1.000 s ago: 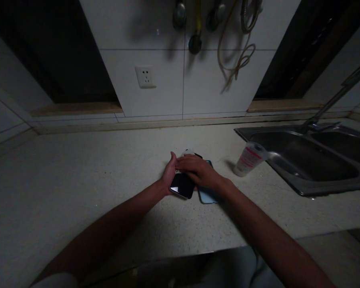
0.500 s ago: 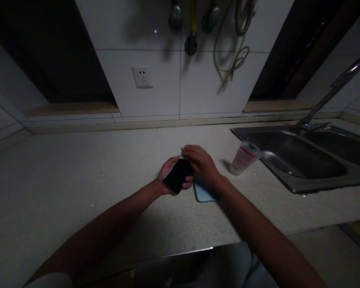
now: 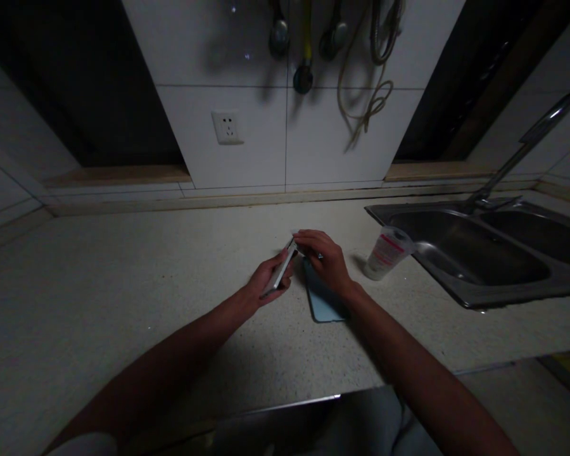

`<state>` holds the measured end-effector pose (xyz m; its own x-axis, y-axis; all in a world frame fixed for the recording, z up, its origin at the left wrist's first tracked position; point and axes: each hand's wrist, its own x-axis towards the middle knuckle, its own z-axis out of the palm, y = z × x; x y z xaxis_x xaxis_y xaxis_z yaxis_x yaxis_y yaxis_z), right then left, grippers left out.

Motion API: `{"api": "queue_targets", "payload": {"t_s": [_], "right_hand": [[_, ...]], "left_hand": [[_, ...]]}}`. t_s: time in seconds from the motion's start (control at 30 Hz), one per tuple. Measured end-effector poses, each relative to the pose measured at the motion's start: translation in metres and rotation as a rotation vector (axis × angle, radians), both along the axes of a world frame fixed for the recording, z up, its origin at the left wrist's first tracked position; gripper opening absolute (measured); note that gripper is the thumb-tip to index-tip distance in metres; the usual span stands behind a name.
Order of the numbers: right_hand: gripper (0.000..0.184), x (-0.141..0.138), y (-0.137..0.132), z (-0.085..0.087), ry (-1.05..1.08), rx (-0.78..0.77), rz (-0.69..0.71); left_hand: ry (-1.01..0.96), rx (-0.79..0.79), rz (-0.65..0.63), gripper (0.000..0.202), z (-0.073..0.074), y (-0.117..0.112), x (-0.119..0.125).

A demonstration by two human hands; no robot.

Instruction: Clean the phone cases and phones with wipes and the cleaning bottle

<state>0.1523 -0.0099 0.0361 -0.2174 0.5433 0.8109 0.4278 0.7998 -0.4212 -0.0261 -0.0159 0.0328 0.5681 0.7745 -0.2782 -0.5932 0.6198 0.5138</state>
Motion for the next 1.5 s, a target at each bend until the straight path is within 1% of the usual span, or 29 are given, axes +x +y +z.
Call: {"api": "queue_targets", "payload": {"t_s": [0.03, 0.07, 0.13, 0.2, 0.3, 0.37, 0.5, 0.67, 0.77, 0.87, 0.93, 1.03, 1.13, 1.23, 1.37, 1.5], "right_hand": [[0.027, 0.0, 0.001, -0.001, 0.016, -0.009, 0.003], [0.027, 0.0, 0.001, -0.001, 0.039, -0.022, 0.005], [0.026, 0.0, 0.001, -0.003, 0.101, -0.065, 0.0], [0.024, -0.001, 0.001, -0.004, 0.164, -0.121, -0.013], [0.022, -0.002, 0.0, -0.007, 0.212, -0.208, -0.036], [0.021, -0.003, 0.001, -0.009, 0.204, -0.243, -0.049], [0.02, -0.003, 0.003, -0.015, 0.075, -0.221, -0.079], [0.025, -0.003, 0.003, -0.017, -0.07, -0.185, -0.084], [0.029, -0.005, 0.001, -0.015, -0.134, -0.168, -0.1], [0.036, -0.009, -0.001, -0.011, -0.25, -0.145, -0.126], [0.038, -0.013, -0.004, -0.009, -0.324, -0.126, -0.112], [0.036, -0.017, -0.008, -0.005, -0.399, -0.102, -0.035], [0.034, -0.019, -0.013, -0.001, -0.473, -0.093, 0.104], [0.032, -0.021, -0.019, 0.002, -0.505, -0.106, 0.251], [0.029, -0.019, -0.025, 0.003, -0.474, -0.172, 0.399], [0.024, -0.015, -0.029, 0.001, -0.383, -0.242, 0.523]], "left_hand": [[0.043, -0.005, 0.047, 0.008, 0.0, 0.0, 0.001], [0.078, -0.013, 0.084, 0.007, 0.001, 0.0, 0.002], [0.095, -0.022, 0.119, 0.018, 0.002, 0.0, 0.003], [0.028, -0.016, 0.086, 0.027, 0.003, 0.0, 0.003], [-0.082, -0.009, -0.002, 0.032, 0.005, -0.001, 0.001], [-0.099, -0.014, -0.048, 0.035, 0.006, -0.001, 0.0], [-0.095, -0.008, -0.081, 0.046, 0.008, -0.003, 0.002], [-0.085, 0.046, -0.082, 0.061, 0.009, -0.005, 0.006], [-0.094, 0.065, -0.1, 0.063, 0.01, -0.006, 0.008], [-0.111, 0.082, -0.109, 0.063, 0.011, -0.008, 0.01], [-0.108, 0.074, -0.107, 0.063, 0.012, -0.009, 0.01], [-0.071, 0.013, -0.099, 0.065, 0.012, -0.008, 0.01], [-0.05, -0.037, -0.075, 0.067, 0.009, -0.005, 0.008], [-0.06, -0.071, -0.053, 0.07, 0.002, 0.0, 0.005], [-0.079, -0.061, -0.01, 0.074, -0.006, 0.006, 0.002], [-0.101, -0.026, 0.002, 0.077, -0.005, 0.004, 0.003]]}}
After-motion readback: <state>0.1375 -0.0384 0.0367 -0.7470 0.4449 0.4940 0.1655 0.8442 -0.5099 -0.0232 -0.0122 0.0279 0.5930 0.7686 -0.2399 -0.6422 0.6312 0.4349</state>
